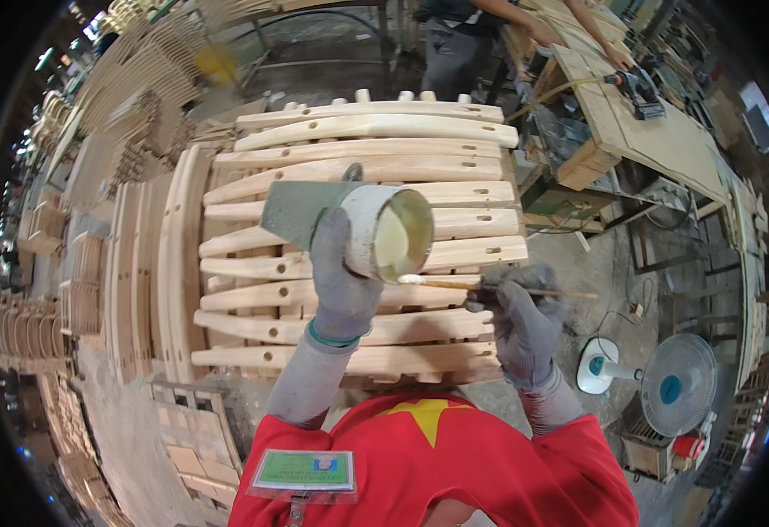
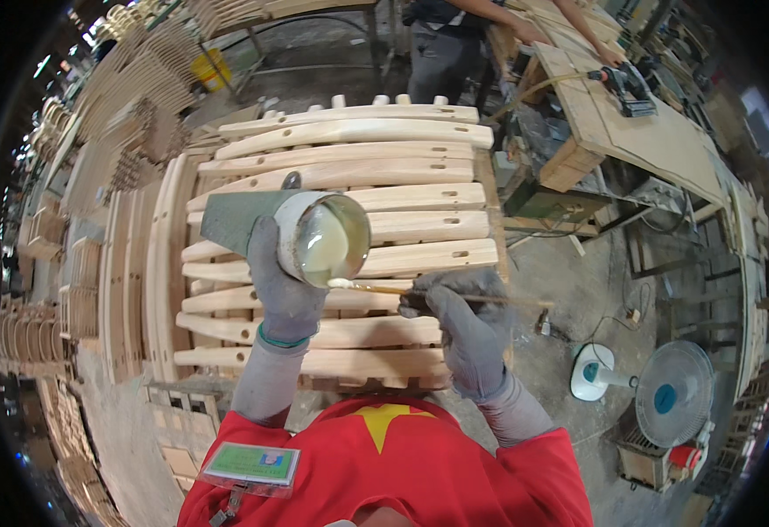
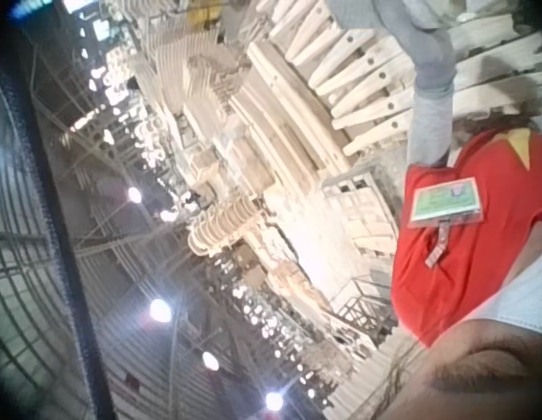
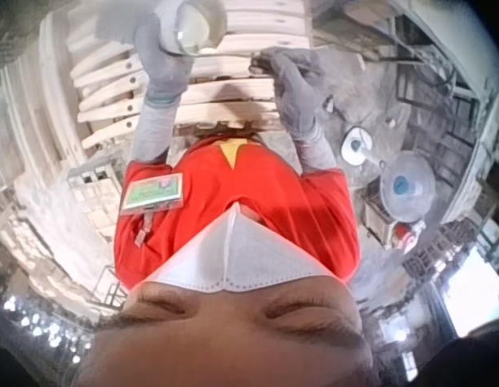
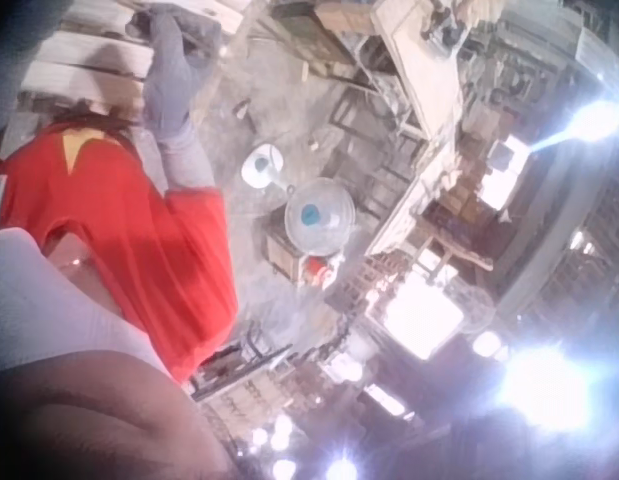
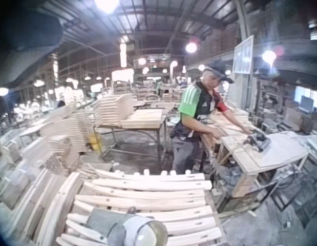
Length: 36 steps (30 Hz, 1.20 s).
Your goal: The person arranges curved wooden chair parts on a workbench, then uses a brush to apply glue from a small container into the holes of the parts. They repeatedly pick up, align, and glue the parts in a batch.
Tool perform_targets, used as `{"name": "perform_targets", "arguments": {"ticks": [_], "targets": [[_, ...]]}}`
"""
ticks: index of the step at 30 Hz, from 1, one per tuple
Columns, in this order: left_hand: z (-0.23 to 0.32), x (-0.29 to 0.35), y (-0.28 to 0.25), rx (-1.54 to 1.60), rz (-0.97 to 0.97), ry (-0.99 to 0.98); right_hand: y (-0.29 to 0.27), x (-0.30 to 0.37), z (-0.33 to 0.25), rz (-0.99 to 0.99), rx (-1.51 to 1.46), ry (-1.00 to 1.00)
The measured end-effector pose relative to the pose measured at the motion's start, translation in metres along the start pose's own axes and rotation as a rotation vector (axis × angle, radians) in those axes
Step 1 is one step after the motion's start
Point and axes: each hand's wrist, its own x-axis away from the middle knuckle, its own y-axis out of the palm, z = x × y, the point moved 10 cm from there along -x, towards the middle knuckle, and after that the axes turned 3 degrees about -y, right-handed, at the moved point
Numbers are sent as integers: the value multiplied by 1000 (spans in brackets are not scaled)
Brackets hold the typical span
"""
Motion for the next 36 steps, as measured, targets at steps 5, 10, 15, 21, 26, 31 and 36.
{"name": "perform_targets", "arguments": {"ticks": [5, 10, 15, 21, 26, 31, 36], "targets": [[-56, -37, -44, 238, 75, -210, -34, -53, 32, 216, -136, 139], [-82, -62, -90, 285, 124, -258, -83, -149, 10, 231, 206, -88], [-91, -76, -109, 196, 142, -217, -113, -221, 8, 221, 580, -209], [-94, -79, -121, 144, 191, -180, -128, -259, 32, 180, 737, -149], [-93, -79, -123, 181, 183, -204, -124, -264, 51, 179, 597, -67], [-94, -78, -120, 237, 174, -215, -131, -264, 53, 205, 589, -79], [-98, -78, -121, 233, 176, -219, -132, -269, 50, 188, 659, -167]]}}
